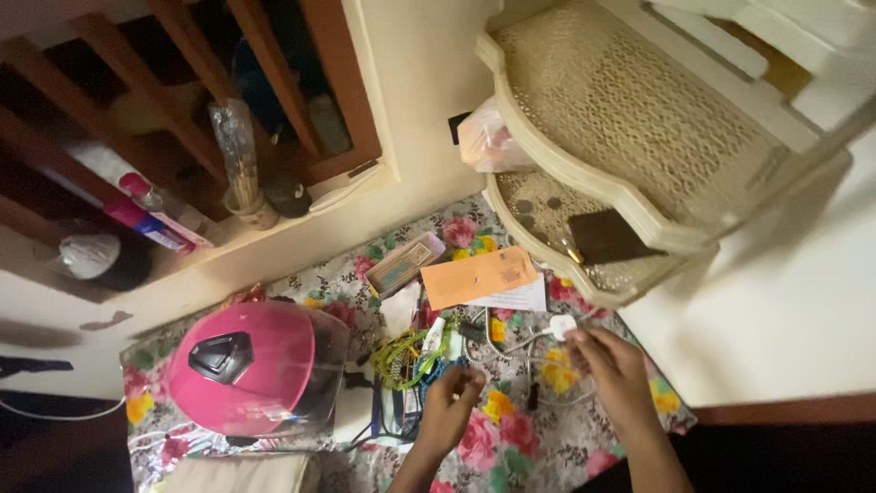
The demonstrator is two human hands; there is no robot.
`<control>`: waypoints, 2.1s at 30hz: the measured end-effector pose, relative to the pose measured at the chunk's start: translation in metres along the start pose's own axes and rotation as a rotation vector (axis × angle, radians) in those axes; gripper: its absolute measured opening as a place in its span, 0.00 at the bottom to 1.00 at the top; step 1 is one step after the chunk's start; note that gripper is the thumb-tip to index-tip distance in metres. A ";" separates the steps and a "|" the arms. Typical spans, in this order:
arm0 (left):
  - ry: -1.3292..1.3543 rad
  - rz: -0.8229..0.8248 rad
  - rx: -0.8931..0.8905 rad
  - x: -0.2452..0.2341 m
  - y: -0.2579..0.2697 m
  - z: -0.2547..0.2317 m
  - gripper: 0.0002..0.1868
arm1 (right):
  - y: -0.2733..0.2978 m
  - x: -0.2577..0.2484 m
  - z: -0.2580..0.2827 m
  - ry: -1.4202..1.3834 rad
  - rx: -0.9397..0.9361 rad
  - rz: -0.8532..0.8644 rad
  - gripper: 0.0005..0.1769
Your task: The person picks up several envelopes, papers, and small electronic accessories from a table and places them into different tiers of a plastic storage rack.
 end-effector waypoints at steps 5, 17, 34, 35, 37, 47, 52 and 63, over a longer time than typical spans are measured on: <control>0.142 -0.056 -0.119 0.012 0.012 0.043 0.13 | -0.006 -0.018 -0.006 -0.114 0.032 -0.038 0.13; 0.127 -0.076 -0.208 0.019 0.006 0.049 0.13 | -0.030 0.054 0.132 0.406 -0.445 0.002 0.13; 0.203 0.143 -0.163 -0.007 -0.017 0.008 0.14 | -0.158 0.138 0.240 1.066 -0.754 -0.234 0.36; 0.227 0.121 -0.097 -0.014 -0.022 0.008 0.14 | -0.140 0.140 0.236 1.133 -0.798 -0.293 0.35; 0.275 0.078 0.023 -0.027 -0.022 0.007 0.14 | -0.108 0.149 0.211 1.290 -0.816 -0.309 0.36; 0.812 0.065 0.027 -0.052 -0.046 -0.048 0.50 | 0.034 0.161 0.116 0.707 -1.199 -0.285 0.20; 0.917 0.009 -0.002 -0.059 -0.043 -0.047 0.44 | 0.054 0.169 0.108 0.591 -1.148 -0.251 0.17; 1.028 -0.071 0.032 -0.073 -0.030 -0.037 0.38 | 0.061 0.180 0.101 0.535 -1.094 -0.153 0.18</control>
Point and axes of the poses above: each hand's wrist, its own y-axis away from the middle knuckle, its own x-axis out of the palm, z = x × y, the point moved 10 cm from there along -y, towards the middle knuckle, and after that the axes turned 3 degrees about x, right-handed, at the moved point
